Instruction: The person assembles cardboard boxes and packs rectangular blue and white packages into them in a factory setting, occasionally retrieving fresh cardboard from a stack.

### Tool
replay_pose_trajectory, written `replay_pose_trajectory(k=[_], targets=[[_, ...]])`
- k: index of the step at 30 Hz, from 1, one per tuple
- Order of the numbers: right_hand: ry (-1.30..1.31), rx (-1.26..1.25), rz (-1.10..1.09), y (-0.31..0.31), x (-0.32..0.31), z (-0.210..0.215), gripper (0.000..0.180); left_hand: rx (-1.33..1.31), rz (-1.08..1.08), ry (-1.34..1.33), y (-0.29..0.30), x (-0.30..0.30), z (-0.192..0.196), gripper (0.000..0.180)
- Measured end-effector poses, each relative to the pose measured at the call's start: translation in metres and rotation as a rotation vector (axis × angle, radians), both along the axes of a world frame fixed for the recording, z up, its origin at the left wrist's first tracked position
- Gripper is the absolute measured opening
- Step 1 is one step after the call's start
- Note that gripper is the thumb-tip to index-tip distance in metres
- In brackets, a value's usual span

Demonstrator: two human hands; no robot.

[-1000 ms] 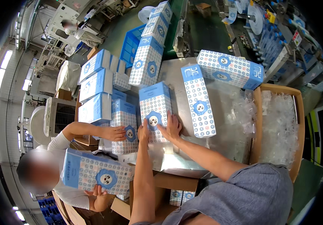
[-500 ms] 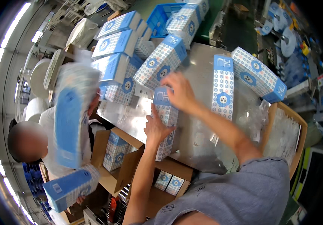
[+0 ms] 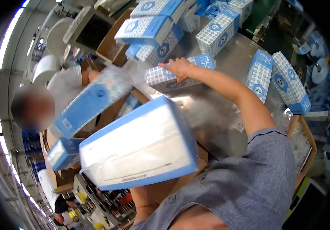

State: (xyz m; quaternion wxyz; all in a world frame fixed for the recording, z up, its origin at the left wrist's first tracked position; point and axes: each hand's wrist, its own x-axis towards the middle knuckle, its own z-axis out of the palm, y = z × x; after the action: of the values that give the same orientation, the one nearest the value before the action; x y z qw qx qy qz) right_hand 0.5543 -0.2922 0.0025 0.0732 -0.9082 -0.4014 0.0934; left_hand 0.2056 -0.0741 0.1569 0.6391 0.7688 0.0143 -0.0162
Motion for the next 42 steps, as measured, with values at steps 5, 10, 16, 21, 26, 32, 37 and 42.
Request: replay_pose_trajectory(k=[5,10,16,21,26,32,37,42], targets=[[0.238,0.432,-0.259,-0.047,-0.025,0.006,0.117,0.005,0.259,-0.035,0.011,-0.092,-0.001,0.091],[1.191,1.587,-0.559,-0.105,-0.059,0.038,0.067,0.154,0.339,0.091,0.016,-0.133,-0.065,0.086],[1.133,2.078,-0.695,-0.077,-0.12,0.097,0.054,0.885,-0.168,0.232,-0.023,-0.149,-0.215,0.079],[1.74,1.674,-0.004,-0.021,-0.2,0.084,0.058,0.753,-0.527,0.529,0.033,-0.091,-0.334,0.081],[0.498,0.737,0.546,0.11,-0.31,0.072,0.093,0.763,-0.239,0.541,0.059,-0.115,-0.377,0.081],[-0.099,0.203,0.487,0.181,-0.348,-0.192,0.067,0.626,-0.163,0.498,0.058,-0.169,-0.438,0.083],[0.147,0.126,0.619,0.178,-0.323,-0.243,0.086,0.607,-0.18,0.452,0.074,-0.165,-0.451,0.086],[0.634,-0.214,0.262,0.203,-0.304,-0.148,0.038,0.546,-0.218,0.672,0.08,-0.15,-0.445,0.077]])
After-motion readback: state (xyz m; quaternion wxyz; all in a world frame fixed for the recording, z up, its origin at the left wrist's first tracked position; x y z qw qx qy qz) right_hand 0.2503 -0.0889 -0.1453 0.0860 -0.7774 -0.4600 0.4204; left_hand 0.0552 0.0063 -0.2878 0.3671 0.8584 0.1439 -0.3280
